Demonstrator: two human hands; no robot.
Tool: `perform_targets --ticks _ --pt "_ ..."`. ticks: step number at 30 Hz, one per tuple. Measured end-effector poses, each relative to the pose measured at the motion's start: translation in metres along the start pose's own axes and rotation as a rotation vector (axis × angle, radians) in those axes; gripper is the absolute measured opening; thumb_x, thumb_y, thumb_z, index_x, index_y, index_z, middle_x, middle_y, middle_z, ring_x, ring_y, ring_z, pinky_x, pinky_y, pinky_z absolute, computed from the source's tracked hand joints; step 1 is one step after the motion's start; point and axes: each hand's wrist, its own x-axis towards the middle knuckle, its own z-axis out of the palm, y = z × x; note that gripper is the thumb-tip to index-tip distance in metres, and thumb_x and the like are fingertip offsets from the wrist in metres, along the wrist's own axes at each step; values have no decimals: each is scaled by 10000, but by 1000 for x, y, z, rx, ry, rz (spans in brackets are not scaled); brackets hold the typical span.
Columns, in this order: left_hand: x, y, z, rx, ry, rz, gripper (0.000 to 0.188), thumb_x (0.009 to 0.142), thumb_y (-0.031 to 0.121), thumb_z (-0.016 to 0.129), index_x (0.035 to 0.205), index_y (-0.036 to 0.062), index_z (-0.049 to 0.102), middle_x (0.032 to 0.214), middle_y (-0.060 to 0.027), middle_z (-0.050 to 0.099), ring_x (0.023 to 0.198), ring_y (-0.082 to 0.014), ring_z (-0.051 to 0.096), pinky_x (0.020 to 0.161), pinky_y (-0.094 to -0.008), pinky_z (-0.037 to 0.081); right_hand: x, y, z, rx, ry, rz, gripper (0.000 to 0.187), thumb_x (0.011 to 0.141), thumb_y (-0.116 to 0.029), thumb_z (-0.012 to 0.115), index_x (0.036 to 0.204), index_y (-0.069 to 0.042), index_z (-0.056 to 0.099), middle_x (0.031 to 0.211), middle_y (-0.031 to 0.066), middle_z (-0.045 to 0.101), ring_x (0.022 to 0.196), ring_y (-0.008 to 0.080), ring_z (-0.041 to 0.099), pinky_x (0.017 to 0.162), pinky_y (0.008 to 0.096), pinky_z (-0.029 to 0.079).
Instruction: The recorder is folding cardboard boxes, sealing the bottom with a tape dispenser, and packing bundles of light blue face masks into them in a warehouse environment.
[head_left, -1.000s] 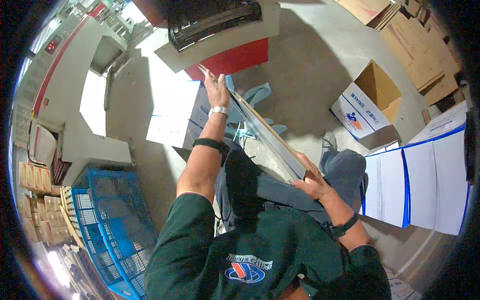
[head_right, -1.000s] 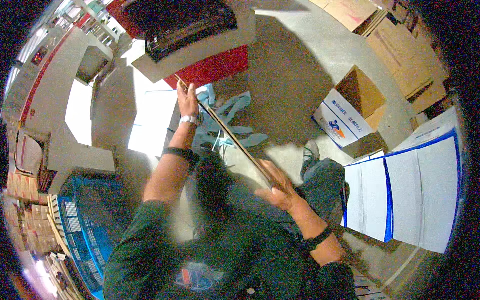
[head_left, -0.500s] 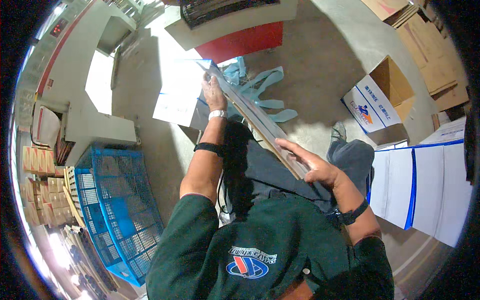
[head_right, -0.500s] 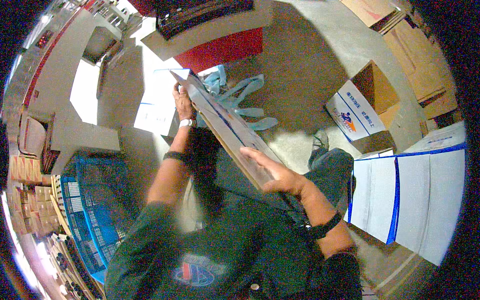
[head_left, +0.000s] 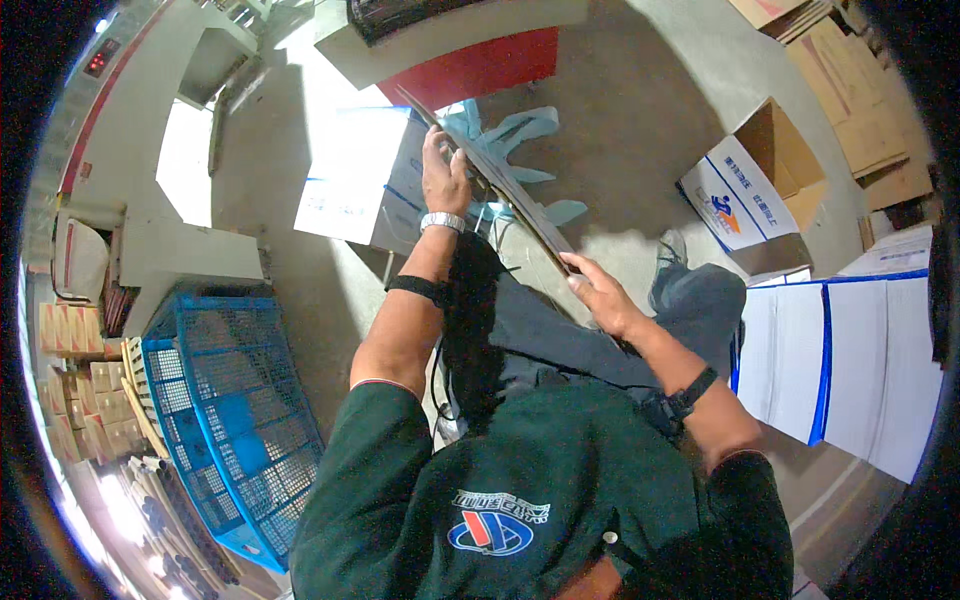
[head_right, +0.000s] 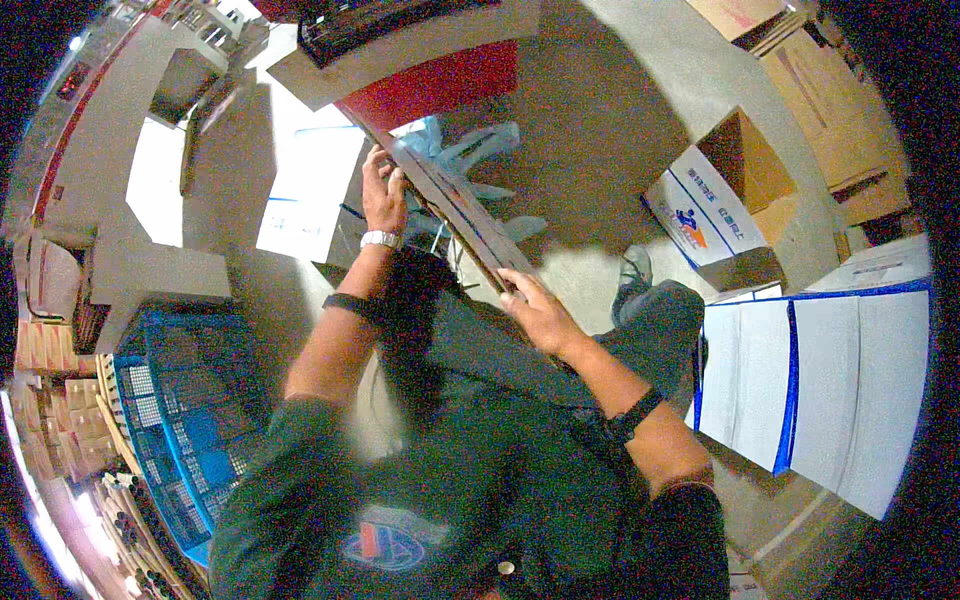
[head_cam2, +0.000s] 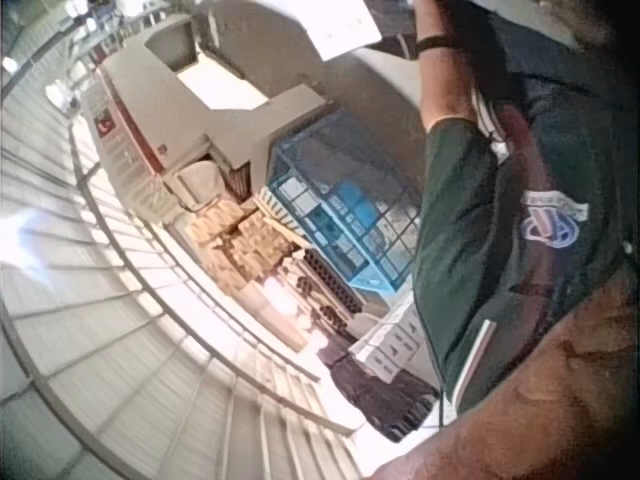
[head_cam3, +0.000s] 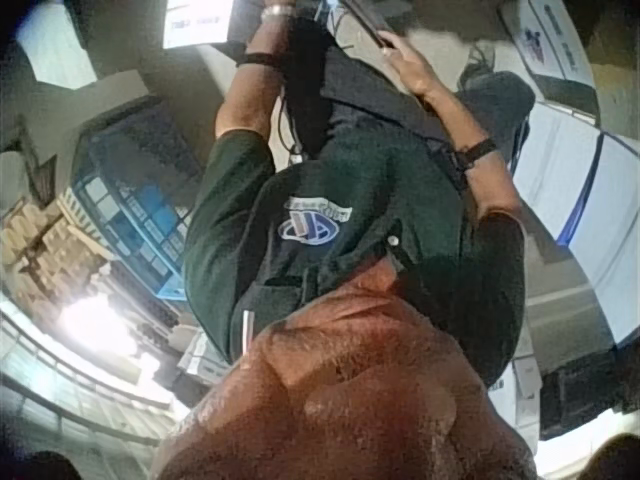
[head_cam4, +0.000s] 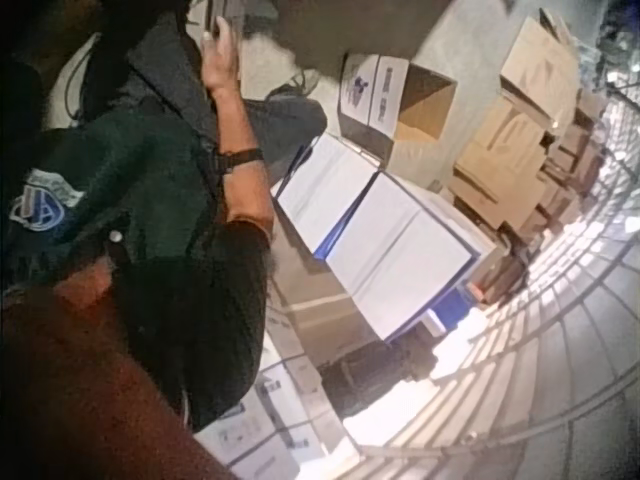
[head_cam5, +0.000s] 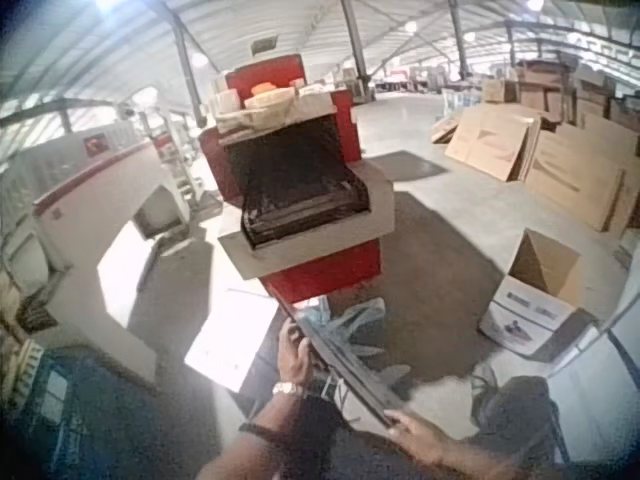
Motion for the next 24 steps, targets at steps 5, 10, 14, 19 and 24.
perform_targets --ticks 5,10,14,19,24 --pt "2 -5 0 51 -6 62 460 869 113 559 1302 40 420 1432 -177 409 1137 -322 559 971 -400 449 -3 4 3 -10 107 -33 417 967 -268 474 1309 -31 507 1296 195 532 1253 313 479 1060 365 347" --pt "3 -3 7 54 17 56 542 860 97 548 1366 23 370 1433 -198 385 1173 -341 534 1003 -403 435 1 13 -12 14 131 82 384 955 -272 497 1254 -39 559 1216 182 597 1166 301 555 997 358 406" --pt "6 -12 11 323 120 200 626 825 83 562 1399 -1 329 1417 -225 389 1203 -373 511 1018 -405 422 -1 -16 -21 -240 232 27 338 872 -267 578 1113 -37 627 987 186 662 944 341 639 860 408 488" --pt "26 11 18 181 -127 -265 639 775 96 603 1360 -13 370 1165 -247 614 1080 -382 605 947 -396 457 -1 -20 -36 -511 250 83 262 802 -193 596 1011 -44 648 942 205 653 895 385 631 803 451 501" --pt "51 -4 15 52 -347 -22 453 752 86 638 1173 -37 524 1051 -223 647 990 -345 638 861 -393 488 -1 -16 -78 -470 350 26 263 788 -177 608 998 -24 652 954 209 659 906 389 630 809 426 500"
